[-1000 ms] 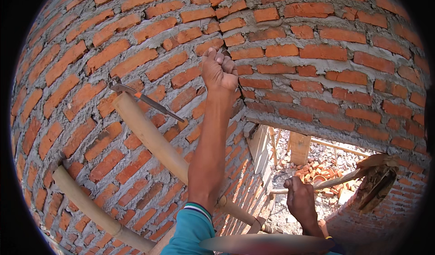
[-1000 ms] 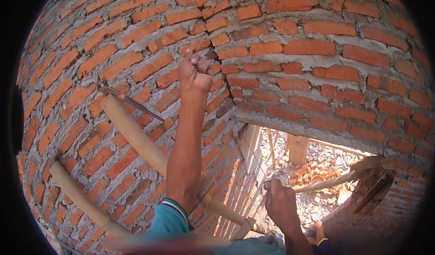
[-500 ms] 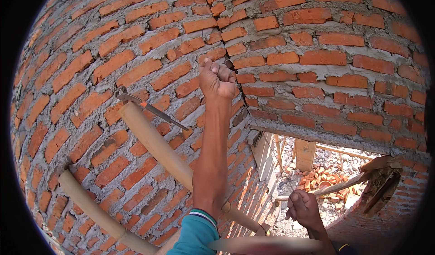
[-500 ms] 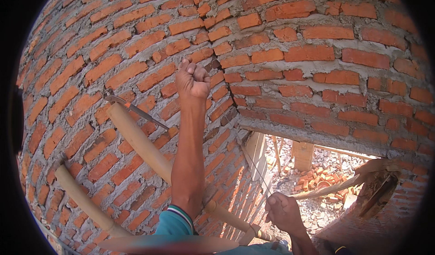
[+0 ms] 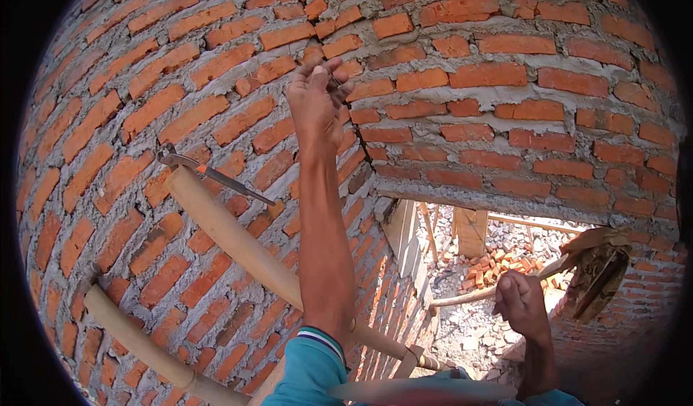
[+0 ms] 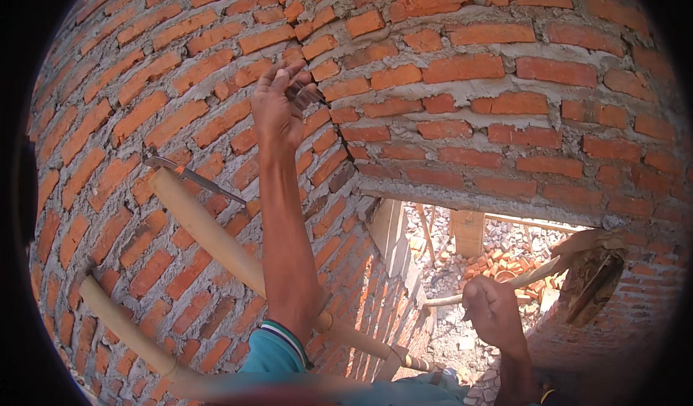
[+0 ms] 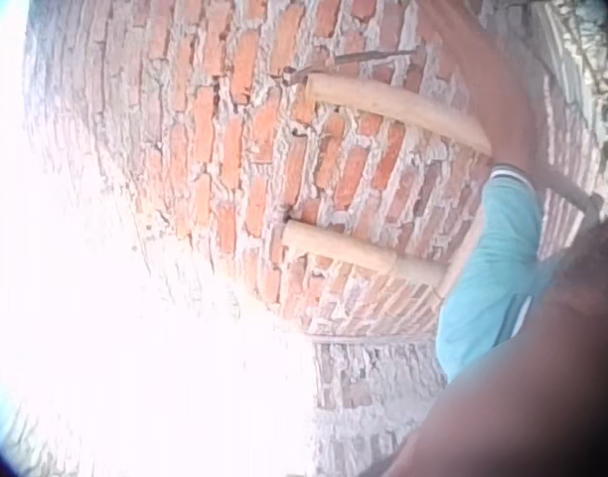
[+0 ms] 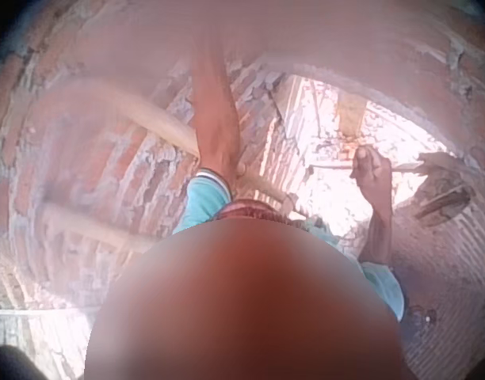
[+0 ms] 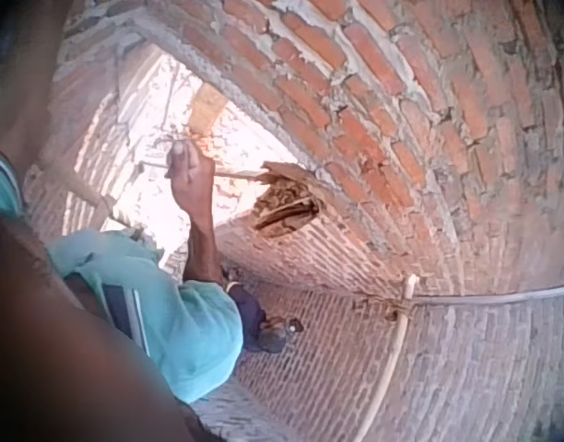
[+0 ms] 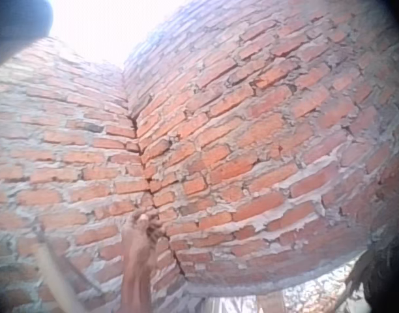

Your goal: The person uses a hammer and chisel to chip away mortar and loose bricks from a corner of a brick wall. They repeatedly clear debris and adjust bricks by hand, then use a metal straightedge to check alignment along the corner.

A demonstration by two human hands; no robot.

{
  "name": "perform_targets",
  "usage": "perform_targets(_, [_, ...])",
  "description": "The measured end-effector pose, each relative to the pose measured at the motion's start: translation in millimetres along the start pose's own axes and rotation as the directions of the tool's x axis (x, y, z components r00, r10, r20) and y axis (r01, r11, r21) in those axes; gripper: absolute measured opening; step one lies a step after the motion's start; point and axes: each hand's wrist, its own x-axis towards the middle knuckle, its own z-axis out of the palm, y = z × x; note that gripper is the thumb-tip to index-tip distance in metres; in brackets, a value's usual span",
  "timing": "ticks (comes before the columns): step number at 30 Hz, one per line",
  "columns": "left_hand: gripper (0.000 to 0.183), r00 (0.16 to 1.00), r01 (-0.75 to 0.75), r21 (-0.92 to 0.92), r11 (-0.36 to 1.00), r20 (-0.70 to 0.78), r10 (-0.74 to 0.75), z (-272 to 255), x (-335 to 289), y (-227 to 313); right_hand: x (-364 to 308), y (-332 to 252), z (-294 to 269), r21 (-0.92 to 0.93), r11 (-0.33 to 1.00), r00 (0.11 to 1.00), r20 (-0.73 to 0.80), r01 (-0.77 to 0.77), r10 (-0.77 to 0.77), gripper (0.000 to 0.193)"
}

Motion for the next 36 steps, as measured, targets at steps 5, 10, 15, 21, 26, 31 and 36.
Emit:
perform_targets(5, [0.049, 0.854, -0.505, 0.622, 0.598, 0.264, 0.447, 23, -72, 17, 16, -48, -68, -0.940, 0.301, 0.955, 0.071, 0.160, -0.288, 0.025])
perform_targets(10, [0.035, 0.591, -0.499, 0.417, 0.760, 0.805, -0.052, 77, -172, -26, 41, -110, -75, -0.982, 0.066, 0.920, 0.138, 0.174, -0.367, 0.024])
perform_targets(15, [0.032, 0.748, 0.297, -0.048, 0.954, 0.633, -0.201, 81, -176, -49, 71, -114, -59, -0.718, 0.578, 0.663, -0.217, 0.389, -0.716, 0.043])
perform_targets(21, [0.030, 0.877, 0.478, -0.501, 0.722, 0.314, -0.363, 54, -167, -70, 52, -7, 58, 0.165, 0.975, 0.989, -0.031, 0.146, -0.143, 0.055])
perform_targets(26, [0.026, 0.964, 0.262, -0.356, 0.897, 0.067, -0.255, 24, -157, -70, 52, 22, 86, 0.127, 0.989, 0.969, -0.242, 0.076, -0.043, 0.034])
perform_targets(31, [0.031, 1.000, 0.012, -0.058, 0.998, -0.006, -0.012, 2, -135, -49, 60, 36, 89, -0.117, 0.978, 0.912, -0.357, 0.172, -0.203, 0.031])
perform_targets(36, [0.030, 0.998, -0.065, 0.254, 0.965, 0.001, 0.068, -8, -128, -23, 73, 36, 91, -0.505, 0.802, 0.790, -0.326, 0.319, -0.520, 0.018])
